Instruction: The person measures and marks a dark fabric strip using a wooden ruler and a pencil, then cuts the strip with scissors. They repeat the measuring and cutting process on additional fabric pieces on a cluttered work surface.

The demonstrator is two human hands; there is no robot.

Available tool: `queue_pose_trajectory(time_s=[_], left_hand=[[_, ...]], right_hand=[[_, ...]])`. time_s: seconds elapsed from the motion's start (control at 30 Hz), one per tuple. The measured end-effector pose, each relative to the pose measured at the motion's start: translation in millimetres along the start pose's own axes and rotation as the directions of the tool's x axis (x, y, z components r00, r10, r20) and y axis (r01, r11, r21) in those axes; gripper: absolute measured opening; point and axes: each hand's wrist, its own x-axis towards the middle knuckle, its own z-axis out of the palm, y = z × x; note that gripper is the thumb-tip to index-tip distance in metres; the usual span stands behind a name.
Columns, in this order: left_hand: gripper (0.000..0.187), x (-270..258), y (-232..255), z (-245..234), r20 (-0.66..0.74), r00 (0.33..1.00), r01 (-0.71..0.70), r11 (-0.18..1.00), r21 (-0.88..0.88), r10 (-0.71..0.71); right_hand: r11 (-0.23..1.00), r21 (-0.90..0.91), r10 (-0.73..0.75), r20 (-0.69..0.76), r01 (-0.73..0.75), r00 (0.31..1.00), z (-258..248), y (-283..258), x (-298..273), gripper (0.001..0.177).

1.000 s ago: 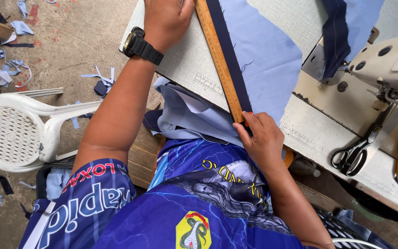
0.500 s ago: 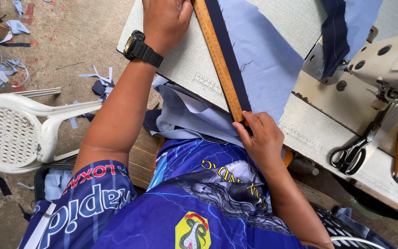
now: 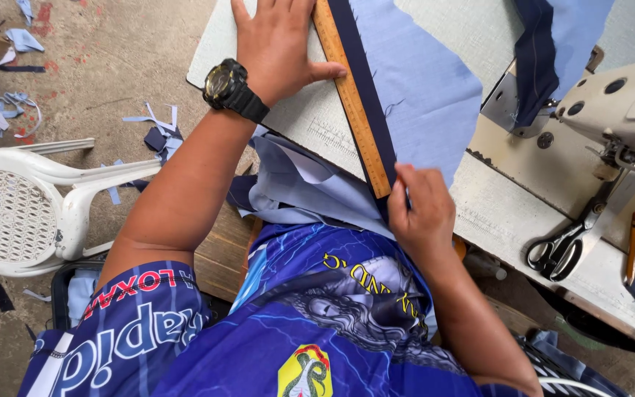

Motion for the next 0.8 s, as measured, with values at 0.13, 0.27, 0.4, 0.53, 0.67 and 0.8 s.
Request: queue_pose_trajectory(time_s=[0.13, 0.27, 0.4, 0.53, 0.67, 0.8], left_hand=[[0.094, 0.8, -0.4, 0.8, -0.017, 1.0, 0.014, 1.0, -0.028, -0.015], [0.104, -0.6, 2.2, -3.2, 0.004, 1.0, 0.029, 0.998, -0.047, -0.029], [0.104, 1.5, 2.8, -5.0, -0.017, 1.0, 0.023, 0.998, -0.054, -0.024], [0.099, 0.8, 6.6, -7.7, 0.028, 0.998, 0.053, 0.991, -0.119, -0.05], [0.105, 4.1, 6.2, -8.5, 0.145, 0.987, 0.085, 0.99, -0.112, -0.069], [0.108, -1.9, 5.2, 1.6, 0.107, 0.992, 0.08, 0.993, -0.09, -0.07]], right_hand=[[0.992, 0.123, 0.027, 0.081, -0.037, 0.996, 11.7, 5.8, 49.7, 0.032], [0.963, 0.092, 0.228, 0.215, -0.252, 0.95, 28.6, 17.8, 73.7, 0.031], [0.972, 0.067, 0.201, 0.261, -0.225, 0.944, 33.1, 23.2, 79.9, 0.029], [0.984, 0.05, 0.152, 0.266, -0.171, 0.952, 34.0, 20.8, 75.5, 0.027], [0.99, 0.017, 0.132, 0.285, -0.143, 0.949, 42.6, 26.0, 83.7, 0.026], [0.999, 0.012, 0.028, 0.251, -0.032, 0.968, 65.1, 35.7, 120.7, 0.023]])
